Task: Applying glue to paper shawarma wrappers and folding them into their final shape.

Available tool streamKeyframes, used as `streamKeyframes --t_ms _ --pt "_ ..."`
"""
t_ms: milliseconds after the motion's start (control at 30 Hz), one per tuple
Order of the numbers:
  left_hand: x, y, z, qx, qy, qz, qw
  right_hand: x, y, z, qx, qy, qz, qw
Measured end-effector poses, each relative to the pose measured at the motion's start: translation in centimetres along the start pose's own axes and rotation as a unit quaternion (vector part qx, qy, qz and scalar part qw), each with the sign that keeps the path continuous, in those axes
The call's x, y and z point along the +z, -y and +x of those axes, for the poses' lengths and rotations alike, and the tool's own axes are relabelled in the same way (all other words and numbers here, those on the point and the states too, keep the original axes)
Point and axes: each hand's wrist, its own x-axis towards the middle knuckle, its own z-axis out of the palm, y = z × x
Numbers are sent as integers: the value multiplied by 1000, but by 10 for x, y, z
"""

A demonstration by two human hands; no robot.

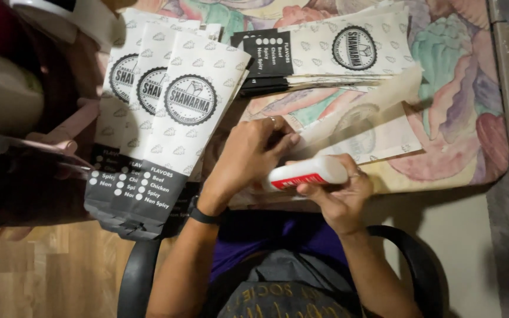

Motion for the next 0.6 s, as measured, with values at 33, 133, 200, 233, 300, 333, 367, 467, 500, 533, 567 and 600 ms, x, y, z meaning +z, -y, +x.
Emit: streamKeyframes --t_ms 33,133,200,233,300,333,367,467,500,533,567,600 --pt "1 2 -1 3 3 0 1000 -2 -8 -2 0 -3 -2 1000" --pt "10 4 -8 14 -1 7 1000 -31 -22 1 49 -65 105 991" --pt "16 0 -18 104 -34 32 993 -79 -18 16 -21 -180 104 978" --pt "19 -4 -24 105 -33 31 993 -93 -1 31 -21 -181 103 978" --pt "25 -12 -33 221 -61 54 972 -122 34 60 64 -275 33 959" --pt "26 -13 -34 223 -60 52 972 -138 33 65 63 -277 31 958" --pt "27 -14 -35 285 -77 99 950 -154 32 70 76 -278 -52 956" --pt "27 -8 -42 302 -45 106 946 -194 18 74 46 -240 -181 953" --pt "26 -4 -45 257 4 69 964 -205 11 74 4 -202 -225 953" --pt "25 -2 -45 257 4 69 964 -204 16 71 4 -202 -225 953" --pt "24 0 -45 268 -3 50 962 -202 22 69 -53 -165 -387 906" --pt "22 3 -45 278 -11 33 960 -200 27 66 -105 -118 -533 831"
